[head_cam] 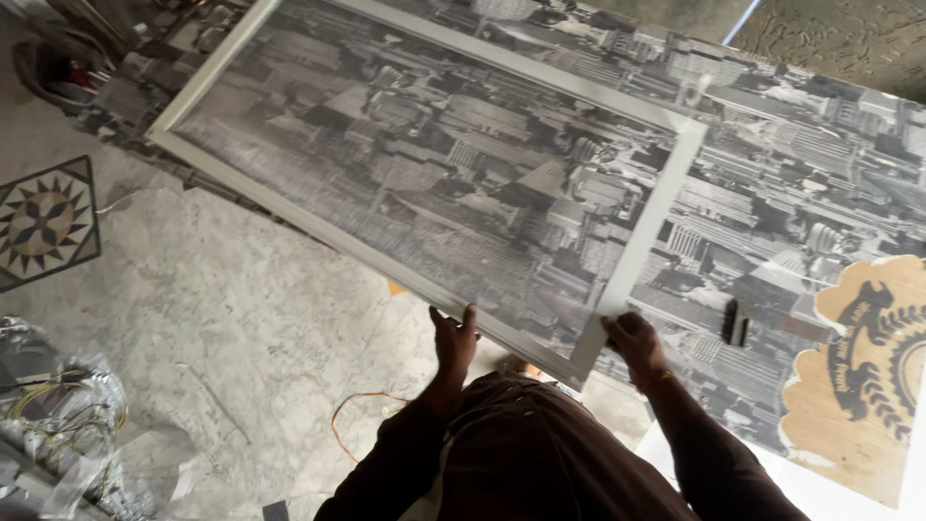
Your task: The person fits mesh into a window screen frame, using a flat blade tool to press the mesh edge into the frame channel while holding the frame steady. They trim excess mesh with scissors, press the mesh along the remaining sides, then lift and carry the finished screen frame across the workshop floor.
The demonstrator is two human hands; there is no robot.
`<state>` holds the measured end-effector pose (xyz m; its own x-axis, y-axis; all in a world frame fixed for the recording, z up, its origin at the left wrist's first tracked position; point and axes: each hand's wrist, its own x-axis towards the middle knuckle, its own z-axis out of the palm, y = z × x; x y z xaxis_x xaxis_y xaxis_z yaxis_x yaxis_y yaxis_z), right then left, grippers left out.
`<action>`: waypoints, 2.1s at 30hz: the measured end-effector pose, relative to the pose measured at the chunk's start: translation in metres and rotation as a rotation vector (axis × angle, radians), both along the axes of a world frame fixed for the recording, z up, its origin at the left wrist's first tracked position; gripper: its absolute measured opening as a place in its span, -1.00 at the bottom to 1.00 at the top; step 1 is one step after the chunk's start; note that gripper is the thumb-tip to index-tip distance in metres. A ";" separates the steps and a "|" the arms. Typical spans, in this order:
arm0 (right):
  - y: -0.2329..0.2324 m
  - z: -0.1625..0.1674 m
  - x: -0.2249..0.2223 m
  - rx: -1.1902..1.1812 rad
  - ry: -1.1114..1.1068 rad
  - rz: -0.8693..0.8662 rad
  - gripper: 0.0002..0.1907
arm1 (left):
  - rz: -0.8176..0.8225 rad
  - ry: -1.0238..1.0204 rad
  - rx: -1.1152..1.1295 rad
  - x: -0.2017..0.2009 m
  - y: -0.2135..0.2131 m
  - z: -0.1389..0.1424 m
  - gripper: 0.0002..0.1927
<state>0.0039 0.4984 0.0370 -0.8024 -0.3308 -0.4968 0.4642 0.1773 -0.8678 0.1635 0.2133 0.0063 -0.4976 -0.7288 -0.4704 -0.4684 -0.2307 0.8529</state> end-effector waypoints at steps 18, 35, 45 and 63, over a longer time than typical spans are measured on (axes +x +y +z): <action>-0.010 -0.002 0.350 -0.062 -0.089 -0.314 -0.75 | -0.425 -0.075 -0.048 0.200 -0.089 0.033 0.00; -0.111 -0.019 0.451 -0.070 -0.067 0.754 -0.66 | 0.195 0.112 0.337 0.455 -0.112 -0.033 -0.45; 0.072 -0.047 0.437 0.273 -0.342 0.310 -0.57 | 0.897 0.555 0.349 0.451 -0.179 0.017 -0.47; 0.168 -0.052 0.444 0.523 -0.431 0.251 -0.55 | 0.479 0.328 0.330 0.369 -0.044 -0.011 0.03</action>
